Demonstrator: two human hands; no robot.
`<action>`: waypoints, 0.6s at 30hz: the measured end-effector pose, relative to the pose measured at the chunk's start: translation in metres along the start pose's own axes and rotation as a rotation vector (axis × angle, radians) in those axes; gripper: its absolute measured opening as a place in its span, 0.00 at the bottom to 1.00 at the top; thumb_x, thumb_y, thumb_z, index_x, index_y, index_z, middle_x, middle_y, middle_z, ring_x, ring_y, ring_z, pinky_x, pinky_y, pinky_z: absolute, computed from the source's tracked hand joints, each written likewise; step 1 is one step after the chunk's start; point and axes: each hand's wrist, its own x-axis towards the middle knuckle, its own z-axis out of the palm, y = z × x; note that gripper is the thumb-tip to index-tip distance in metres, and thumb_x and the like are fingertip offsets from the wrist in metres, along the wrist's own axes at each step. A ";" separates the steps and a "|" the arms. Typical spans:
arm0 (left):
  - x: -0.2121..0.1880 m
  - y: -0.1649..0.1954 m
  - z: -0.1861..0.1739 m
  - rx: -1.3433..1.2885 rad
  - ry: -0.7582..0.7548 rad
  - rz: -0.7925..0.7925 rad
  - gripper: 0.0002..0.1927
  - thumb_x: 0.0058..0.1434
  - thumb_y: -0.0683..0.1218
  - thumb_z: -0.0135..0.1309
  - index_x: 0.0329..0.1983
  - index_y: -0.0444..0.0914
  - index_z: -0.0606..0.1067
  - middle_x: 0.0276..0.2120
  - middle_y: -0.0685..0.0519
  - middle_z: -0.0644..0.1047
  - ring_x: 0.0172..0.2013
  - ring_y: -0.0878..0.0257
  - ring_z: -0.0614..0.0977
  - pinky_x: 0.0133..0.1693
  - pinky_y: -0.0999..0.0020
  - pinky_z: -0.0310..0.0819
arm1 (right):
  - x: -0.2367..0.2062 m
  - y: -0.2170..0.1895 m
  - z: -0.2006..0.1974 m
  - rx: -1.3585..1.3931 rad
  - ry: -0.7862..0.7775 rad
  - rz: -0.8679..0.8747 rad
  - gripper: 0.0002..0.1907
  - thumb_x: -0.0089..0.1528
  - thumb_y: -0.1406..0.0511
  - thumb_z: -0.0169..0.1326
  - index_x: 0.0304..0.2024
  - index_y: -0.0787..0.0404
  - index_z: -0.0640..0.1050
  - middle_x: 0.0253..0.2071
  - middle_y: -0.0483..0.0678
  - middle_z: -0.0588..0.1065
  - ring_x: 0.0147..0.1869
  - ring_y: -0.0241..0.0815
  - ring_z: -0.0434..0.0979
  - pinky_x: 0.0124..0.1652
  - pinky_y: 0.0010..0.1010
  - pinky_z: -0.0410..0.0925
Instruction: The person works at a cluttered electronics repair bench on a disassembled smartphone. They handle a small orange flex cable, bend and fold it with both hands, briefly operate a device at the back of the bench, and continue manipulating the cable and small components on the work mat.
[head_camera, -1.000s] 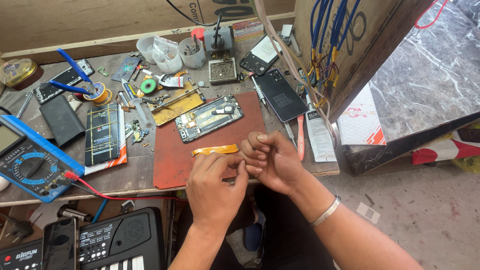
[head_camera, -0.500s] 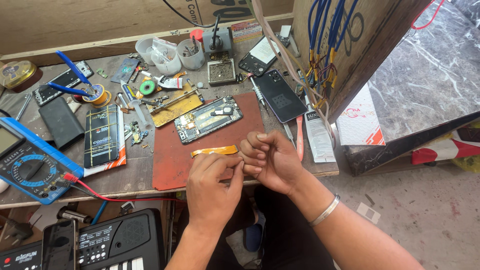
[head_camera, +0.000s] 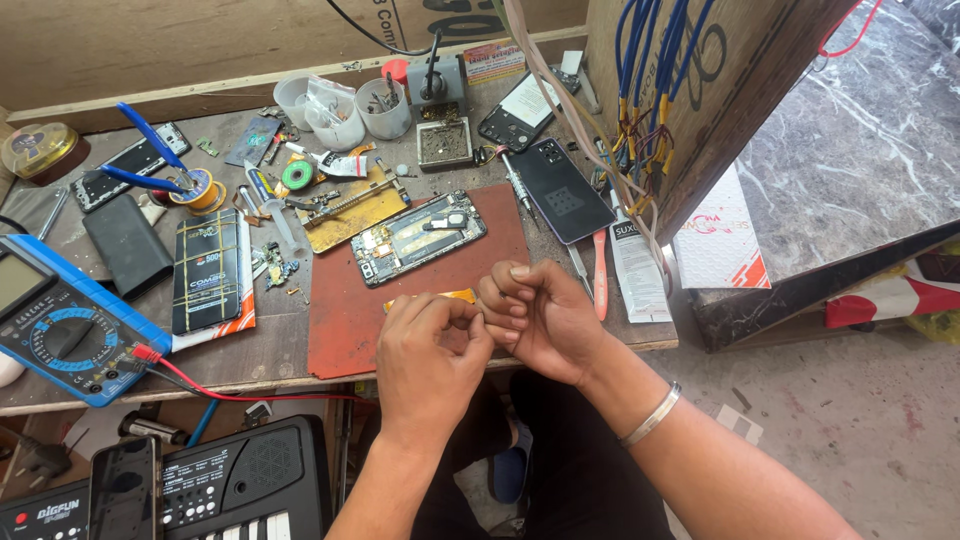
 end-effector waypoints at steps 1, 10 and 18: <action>0.000 0.000 -0.001 -0.014 -0.005 0.002 0.03 0.51 0.40 0.63 0.27 0.37 0.79 0.28 0.54 0.80 0.34 0.56 0.78 0.39 0.60 0.73 | 0.000 -0.001 -0.001 0.037 -0.010 0.006 0.15 0.67 0.61 0.42 0.25 0.55 0.60 0.27 0.41 0.58 0.29 0.33 0.57 0.33 0.25 0.59; -0.006 -0.001 -0.004 -0.159 0.005 0.050 0.04 0.54 0.40 0.64 0.33 0.37 0.82 0.33 0.53 0.82 0.40 0.55 0.80 0.41 0.63 0.74 | 0.000 -0.002 -0.004 0.195 -0.031 0.023 0.16 0.68 0.62 0.42 0.24 0.55 0.60 0.25 0.41 0.59 0.28 0.33 0.58 0.32 0.25 0.59; -0.001 -0.005 -0.004 -0.027 -0.009 0.135 0.05 0.51 0.41 0.64 0.29 0.38 0.78 0.29 0.54 0.78 0.35 0.55 0.77 0.42 0.58 0.71 | 0.000 0.000 -0.005 0.140 -0.026 0.045 0.16 0.68 0.61 0.42 0.25 0.55 0.61 0.26 0.41 0.59 0.29 0.32 0.58 0.32 0.23 0.60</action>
